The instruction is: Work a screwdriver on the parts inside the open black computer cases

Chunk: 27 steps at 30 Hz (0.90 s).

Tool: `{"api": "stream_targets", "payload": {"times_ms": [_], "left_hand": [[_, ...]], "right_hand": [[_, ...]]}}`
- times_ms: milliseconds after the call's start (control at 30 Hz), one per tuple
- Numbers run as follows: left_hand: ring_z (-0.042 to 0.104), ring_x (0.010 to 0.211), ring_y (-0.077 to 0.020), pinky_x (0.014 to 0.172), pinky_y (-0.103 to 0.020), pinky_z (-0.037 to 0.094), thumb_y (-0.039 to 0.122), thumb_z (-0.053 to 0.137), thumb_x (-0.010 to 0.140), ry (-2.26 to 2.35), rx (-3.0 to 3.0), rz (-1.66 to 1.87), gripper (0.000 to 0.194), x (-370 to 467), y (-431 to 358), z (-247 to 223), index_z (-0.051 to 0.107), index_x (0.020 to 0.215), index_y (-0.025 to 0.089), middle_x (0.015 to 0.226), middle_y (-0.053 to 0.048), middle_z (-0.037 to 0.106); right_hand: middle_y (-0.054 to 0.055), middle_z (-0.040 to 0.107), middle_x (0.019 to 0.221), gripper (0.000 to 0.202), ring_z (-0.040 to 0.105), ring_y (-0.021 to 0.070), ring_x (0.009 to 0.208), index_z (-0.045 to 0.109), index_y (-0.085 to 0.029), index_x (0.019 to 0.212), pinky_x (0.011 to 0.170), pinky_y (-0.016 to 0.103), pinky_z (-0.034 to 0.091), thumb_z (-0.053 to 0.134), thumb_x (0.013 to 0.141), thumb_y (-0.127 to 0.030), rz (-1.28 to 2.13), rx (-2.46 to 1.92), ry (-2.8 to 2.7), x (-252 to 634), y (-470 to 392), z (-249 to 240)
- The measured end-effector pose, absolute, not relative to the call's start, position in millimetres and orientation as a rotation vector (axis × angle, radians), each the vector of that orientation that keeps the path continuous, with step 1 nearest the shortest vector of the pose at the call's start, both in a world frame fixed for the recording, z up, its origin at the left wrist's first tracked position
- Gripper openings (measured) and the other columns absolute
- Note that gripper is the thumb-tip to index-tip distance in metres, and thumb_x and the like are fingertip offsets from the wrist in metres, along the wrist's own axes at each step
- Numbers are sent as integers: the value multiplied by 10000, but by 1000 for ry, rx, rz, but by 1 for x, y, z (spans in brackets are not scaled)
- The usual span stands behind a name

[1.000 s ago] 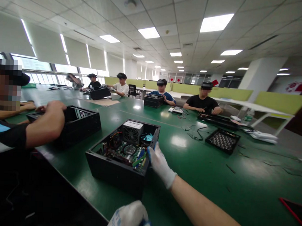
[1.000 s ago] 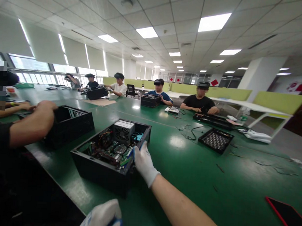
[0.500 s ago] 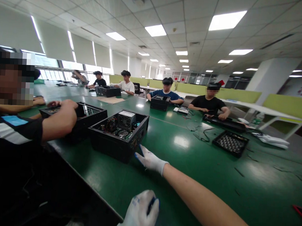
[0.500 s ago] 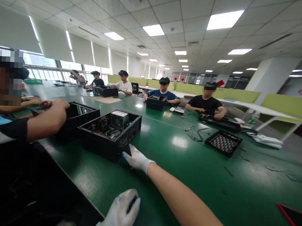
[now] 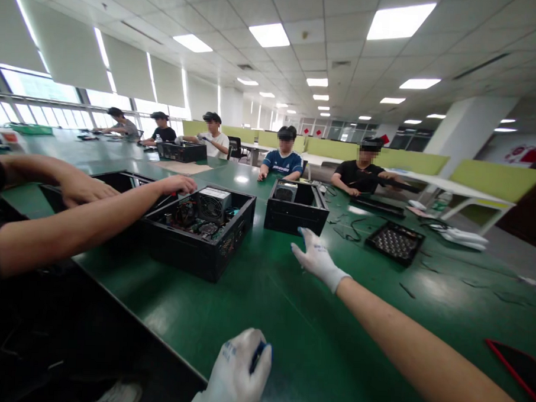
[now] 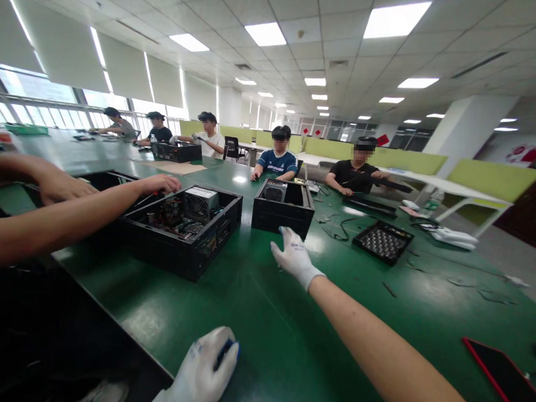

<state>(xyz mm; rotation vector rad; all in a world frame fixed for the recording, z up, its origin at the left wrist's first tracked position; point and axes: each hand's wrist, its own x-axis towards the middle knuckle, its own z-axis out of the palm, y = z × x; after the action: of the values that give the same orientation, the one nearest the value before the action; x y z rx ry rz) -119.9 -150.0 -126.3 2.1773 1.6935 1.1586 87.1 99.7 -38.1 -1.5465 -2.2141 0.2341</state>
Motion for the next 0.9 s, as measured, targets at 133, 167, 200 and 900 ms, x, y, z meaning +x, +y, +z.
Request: {"api": "stream_targets", "payload": {"times_ms": [133, 167, 200, 900], "left_hand": [[734, 755, -196, 654, -271, 578, 373, 482, 1069, 1686, 2171, 1143, 274, -119, -150, -121, 655, 897, 247, 820, -37, 709], [729, 739, -192, 640, -268, 568, 371, 479, 1070, 1686, 2172, 1141, 280, -119, -149, -119, 650, 887, 246, 806, -34, 704], [726, 728, -189, 627, -266, 559, 369, 477, 1071, 1684, 2176, 1140, 284, -119, -149, -118, 645, 880, 244, 796, -31, 700], [700, 710, -183, 669, -297, 540, 319, 498, 1062, 1727, 2116, 1176, 202, -115, -147, -127, 619, 916, 248, 794, -1, 678]], "right_hand": [[273, 329, 1712, 765, 266, 402, 1598, 360, -52, 1639, 1299, 542, 222, 540, 1025, -471, -17, -1601, -2215, 106, 137, -7], [257, 349, 1705, 738, 291, 404, 1586, 391, -87, 1629, 1287, 569, 242, 574, 1022, -465, -61, -1619, -2225, 109, 147, -1], [230, 378, 1694, 703, 331, 400, 1566, 430, -130, 1610, 1270, 596, 271, 610, 1017, -459, -100, -1638, -2238, 110, 157, 4], [130, 708, 1264, 406, 668, 275, 1160, 686, -164, 1257, 1026, 486, 523, 604, 1039, -497, -377, -1692, -2463, 110, 129, 23]]}}
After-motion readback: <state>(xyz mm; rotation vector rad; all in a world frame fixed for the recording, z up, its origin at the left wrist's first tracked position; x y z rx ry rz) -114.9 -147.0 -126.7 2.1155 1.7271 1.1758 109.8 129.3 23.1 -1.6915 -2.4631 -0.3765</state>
